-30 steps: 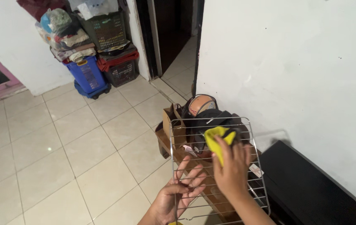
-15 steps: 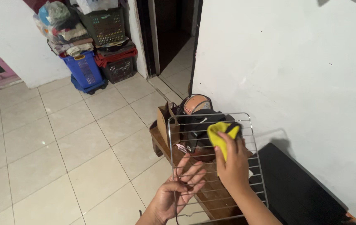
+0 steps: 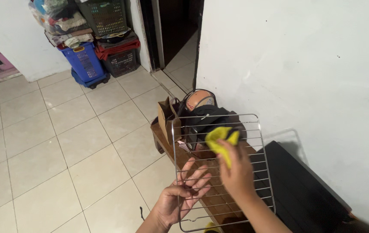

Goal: The person wipes a metal wire rack with a yellow cloth, holding the rack with one hand and cleaning its surface with the other. The person repeatedly wipes different sections of the rack while standing in a tiled room.

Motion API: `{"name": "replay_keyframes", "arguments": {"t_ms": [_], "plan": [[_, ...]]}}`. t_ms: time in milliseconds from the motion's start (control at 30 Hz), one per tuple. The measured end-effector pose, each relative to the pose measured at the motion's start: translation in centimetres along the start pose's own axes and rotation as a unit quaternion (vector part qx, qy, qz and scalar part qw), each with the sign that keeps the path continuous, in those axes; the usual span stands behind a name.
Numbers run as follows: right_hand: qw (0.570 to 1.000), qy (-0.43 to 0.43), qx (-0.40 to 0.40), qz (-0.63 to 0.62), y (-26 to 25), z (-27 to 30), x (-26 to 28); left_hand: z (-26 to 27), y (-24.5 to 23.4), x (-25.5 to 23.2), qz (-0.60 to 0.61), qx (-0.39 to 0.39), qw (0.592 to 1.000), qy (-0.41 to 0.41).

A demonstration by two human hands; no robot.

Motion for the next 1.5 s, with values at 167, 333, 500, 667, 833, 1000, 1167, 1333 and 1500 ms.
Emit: {"name": "replay_keyframes", "arguments": {"t_ms": [167, 333, 500, 667, 833, 1000, 1167, 1333, 1500], "plan": [[0.989, -0.067, 0.08, -0.109, 1.3, 0.9, 0.6, -0.1, -0.5, 1.3, 0.012, -0.04, 0.999, -0.022], [0.99, 0.011, -0.139, -0.008, -4.8, -1.1, -5.0, 0.3, -0.9, 1.2, 0.0, -0.051, 0.998, -0.038], [0.997, -0.014, -0.077, 0.017, -3.0, -2.9, -3.7, -0.1, -0.3, 2.6, 0.004, -0.008, 0.997, -0.082], [0.992, -0.12, -0.014, 0.045, 1.7, -3.9, 4.4, -0.2, -0.2, 2.7, -0.011, -0.03, 0.993, -0.111], [0.985, -0.153, 0.014, 0.075, 2.6, -4.9, 4.6, 0.6, -0.4, 2.6, 0.023, -0.055, 0.995, -0.077], [0.988, 0.065, 0.025, 0.137, -0.5, -4.6, -4.2, 1.6, -2.0, 1.3, 0.012, -0.048, 0.997, -0.06], [0.98, -0.022, -0.055, 0.189, -2.0, -5.7, -3.5, 1.1, -2.5, 1.3, 0.016, -0.055, 0.996, -0.068], [0.978, -0.18, 0.03, 0.098, 1.8, -6.1, 2.8, 0.3, -2.4, 2.5, 0.027, -0.063, 0.993, -0.091], [0.988, 0.019, 0.085, 0.126, -0.6, -8.7, -3.9, 0.5, -2.3, 1.9, 0.038, -0.05, 0.995, -0.073]]}}
Point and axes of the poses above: each hand's wrist, its own z-axis away from the middle knuckle, its own y-axis out of the palm, x = y × z, the point moved 7 cm from there along -z, towards the middle knuckle, and after that the axes turned 9 degrees about x, right-handed, at the moved point
